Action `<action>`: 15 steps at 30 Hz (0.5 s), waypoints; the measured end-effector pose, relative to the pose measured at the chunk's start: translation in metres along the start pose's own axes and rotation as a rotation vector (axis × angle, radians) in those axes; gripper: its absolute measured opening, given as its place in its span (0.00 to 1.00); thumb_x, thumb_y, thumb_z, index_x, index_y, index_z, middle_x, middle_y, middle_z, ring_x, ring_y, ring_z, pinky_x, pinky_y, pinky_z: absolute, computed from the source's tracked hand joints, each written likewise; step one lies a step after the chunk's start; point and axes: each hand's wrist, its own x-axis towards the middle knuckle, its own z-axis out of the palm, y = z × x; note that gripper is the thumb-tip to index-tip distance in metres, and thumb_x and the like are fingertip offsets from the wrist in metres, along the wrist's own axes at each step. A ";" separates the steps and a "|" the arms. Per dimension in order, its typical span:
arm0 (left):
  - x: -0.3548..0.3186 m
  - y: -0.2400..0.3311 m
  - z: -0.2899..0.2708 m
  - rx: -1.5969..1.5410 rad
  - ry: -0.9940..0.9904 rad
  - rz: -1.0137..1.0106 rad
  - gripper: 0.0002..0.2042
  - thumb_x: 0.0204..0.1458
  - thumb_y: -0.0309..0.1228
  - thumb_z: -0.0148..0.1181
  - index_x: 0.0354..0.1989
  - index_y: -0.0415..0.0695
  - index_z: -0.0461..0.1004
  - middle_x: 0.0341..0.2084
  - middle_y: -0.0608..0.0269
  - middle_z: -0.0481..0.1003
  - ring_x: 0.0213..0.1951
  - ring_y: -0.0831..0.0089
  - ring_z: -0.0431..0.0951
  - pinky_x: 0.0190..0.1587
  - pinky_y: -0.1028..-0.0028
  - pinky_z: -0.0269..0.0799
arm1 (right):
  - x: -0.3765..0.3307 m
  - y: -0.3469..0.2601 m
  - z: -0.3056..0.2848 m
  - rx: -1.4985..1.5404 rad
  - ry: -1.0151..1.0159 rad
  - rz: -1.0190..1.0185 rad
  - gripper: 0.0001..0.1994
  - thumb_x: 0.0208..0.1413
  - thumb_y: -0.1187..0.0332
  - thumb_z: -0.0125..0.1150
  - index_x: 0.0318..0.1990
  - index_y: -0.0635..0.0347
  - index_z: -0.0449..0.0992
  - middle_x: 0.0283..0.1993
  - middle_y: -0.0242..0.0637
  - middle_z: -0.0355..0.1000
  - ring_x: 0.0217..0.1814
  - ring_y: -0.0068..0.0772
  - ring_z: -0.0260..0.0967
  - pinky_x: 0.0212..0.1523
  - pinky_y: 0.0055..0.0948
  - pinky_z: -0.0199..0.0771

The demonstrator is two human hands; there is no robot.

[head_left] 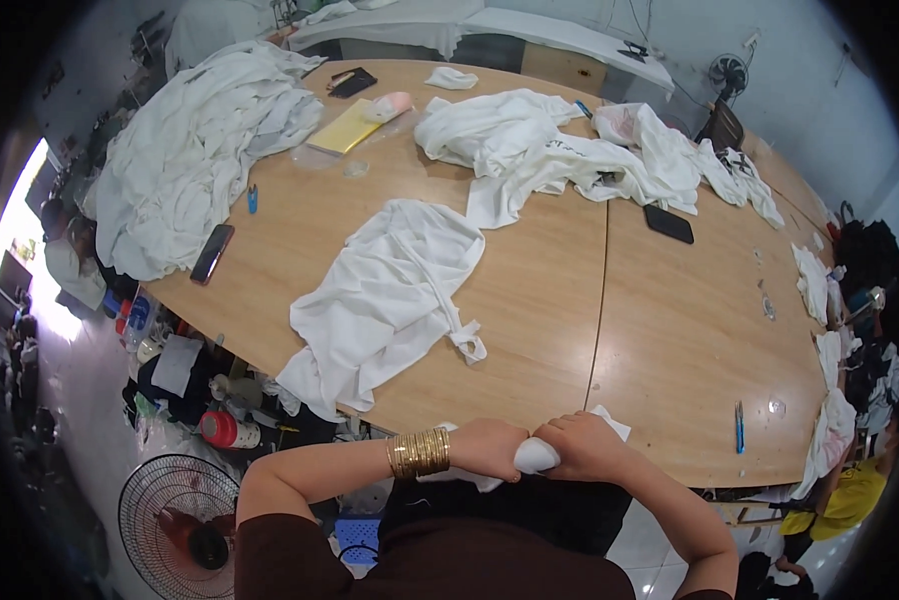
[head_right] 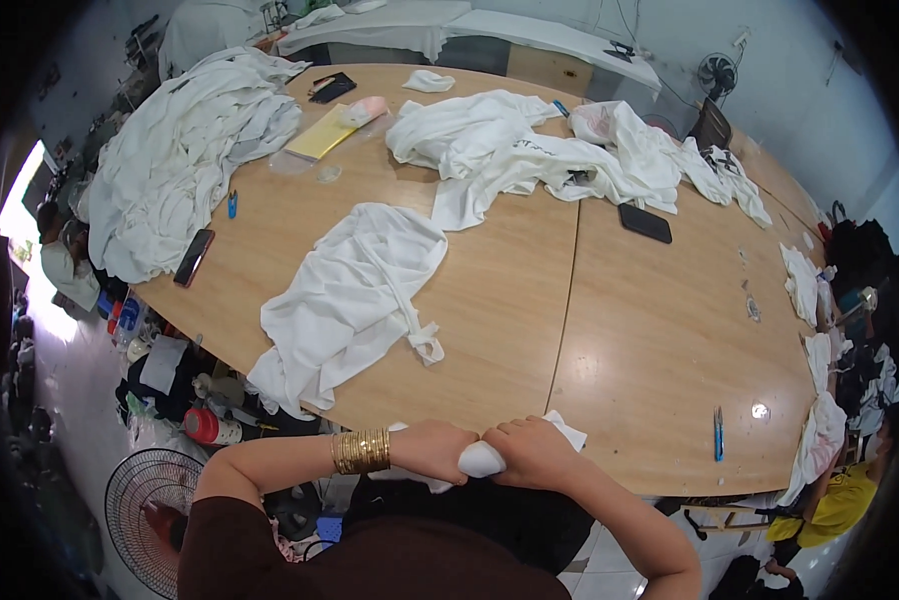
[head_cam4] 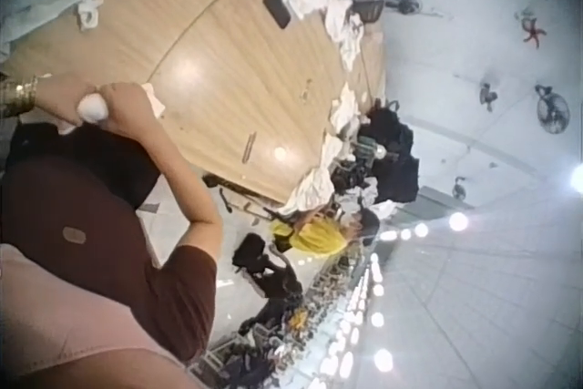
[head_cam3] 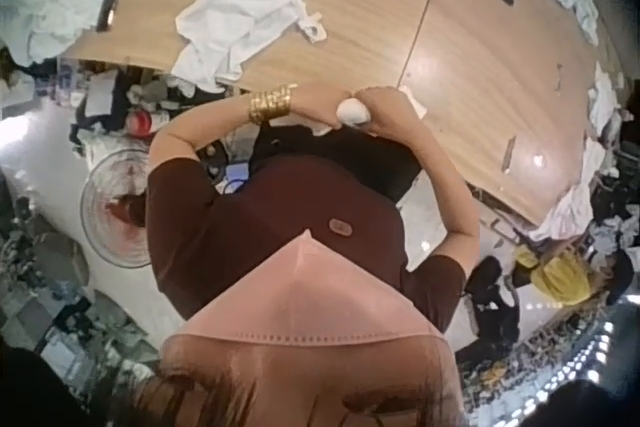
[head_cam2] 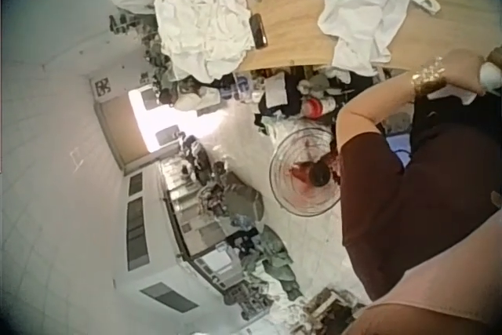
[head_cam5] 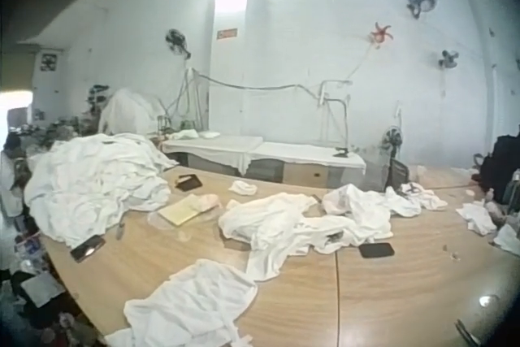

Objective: Trimming loose threads from white t-shirts with a clipper and folding them on a work table.

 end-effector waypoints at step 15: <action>-0.053 -0.040 0.026 -1.502 0.302 -0.166 0.19 0.40 0.32 0.66 0.40 0.40 0.68 0.30 0.64 0.72 0.28 0.78 0.73 0.31 0.76 0.71 | 0.084 0.023 -0.053 0.414 0.529 0.001 0.16 0.44 0.65 0.62 0.43 0.54 0.73 0.47 0.33 0.70 0.52 0.32 0.64 0.56 0.36 0.58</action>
